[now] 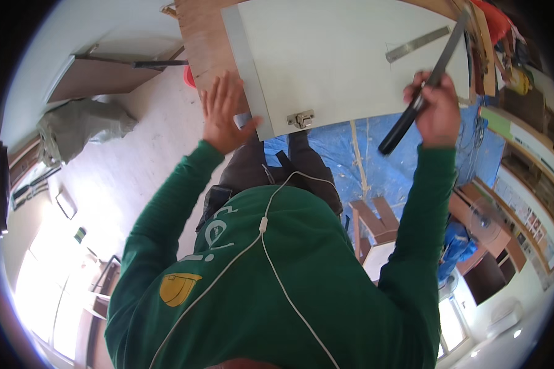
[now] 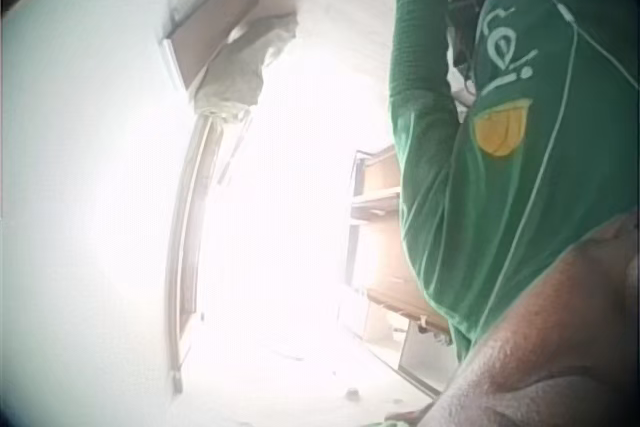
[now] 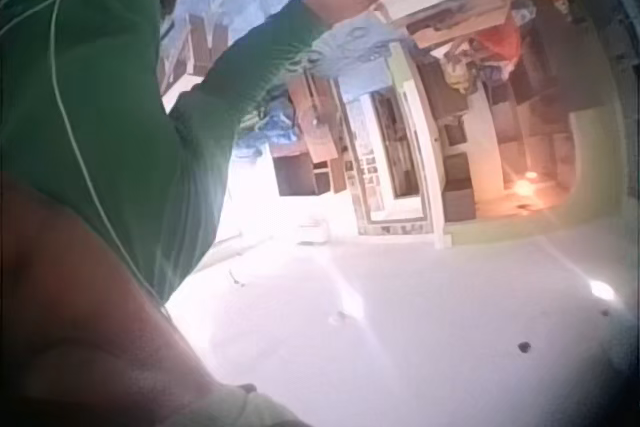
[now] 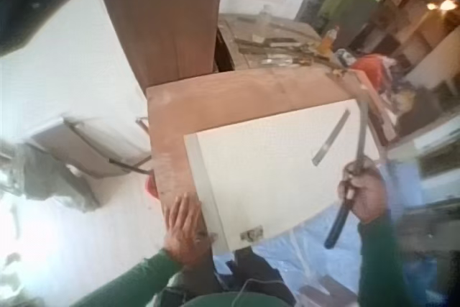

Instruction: The person smooths the edges and surface of a white cabinet door using a sanding block and a metal file. They flip the door over to work on both sides, focusing on the edges and areas around the hinges.

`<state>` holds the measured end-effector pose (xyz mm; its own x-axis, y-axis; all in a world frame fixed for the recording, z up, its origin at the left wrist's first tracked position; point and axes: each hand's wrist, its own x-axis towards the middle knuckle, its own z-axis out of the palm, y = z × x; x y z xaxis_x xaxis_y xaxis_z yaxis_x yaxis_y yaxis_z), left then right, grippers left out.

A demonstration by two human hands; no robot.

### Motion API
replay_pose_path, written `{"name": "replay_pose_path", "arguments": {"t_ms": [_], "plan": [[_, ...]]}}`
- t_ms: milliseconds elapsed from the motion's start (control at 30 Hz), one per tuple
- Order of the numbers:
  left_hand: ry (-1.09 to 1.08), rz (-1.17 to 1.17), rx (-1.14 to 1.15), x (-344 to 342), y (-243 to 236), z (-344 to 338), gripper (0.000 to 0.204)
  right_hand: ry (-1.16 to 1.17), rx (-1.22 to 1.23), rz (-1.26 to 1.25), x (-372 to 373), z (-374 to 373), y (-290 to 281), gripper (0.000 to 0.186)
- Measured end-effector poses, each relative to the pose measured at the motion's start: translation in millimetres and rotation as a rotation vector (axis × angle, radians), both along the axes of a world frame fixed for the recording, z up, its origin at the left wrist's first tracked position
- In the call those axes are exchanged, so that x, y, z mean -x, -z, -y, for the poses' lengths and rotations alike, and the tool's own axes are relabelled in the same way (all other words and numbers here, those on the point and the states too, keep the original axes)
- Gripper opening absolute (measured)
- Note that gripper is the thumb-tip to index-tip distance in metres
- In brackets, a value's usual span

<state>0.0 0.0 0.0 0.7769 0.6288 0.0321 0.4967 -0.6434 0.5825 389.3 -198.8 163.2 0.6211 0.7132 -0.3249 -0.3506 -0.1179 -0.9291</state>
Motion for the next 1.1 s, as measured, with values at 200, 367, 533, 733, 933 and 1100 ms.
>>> {"name": "replay_pose_path", "arguments": {"t_ms": [200,367,533,733,933,1100], "plan": [[-0.098,0.221,-0.116,-68,37,-96,0.079,0.149,0.177,0.135,174,64,-13,0.046],[-0.162,0.283,-0.167,-99,56,-107,0.060,0.063,0.343,-0.014,259,101,33,0.053],[-0.177,0.062,-0.209,-99,57,-105,0.069,0.067,0.325,-0.001,312,99,89,0.013],[-0.209,0.117,-0.287,-105,70,-115,0.066,-0.086,0.330,0.398,330,79,130,0.030],[-0.210,0.138,-0.249,-104,72,-111,0.066,-0.075,0.317,0.664,330,59,153,0.054],[-0.203,0.162,-0.302,-104,79,-114,0.066,-0.083,0.332,0.778,328,54,166,0.054]]}}
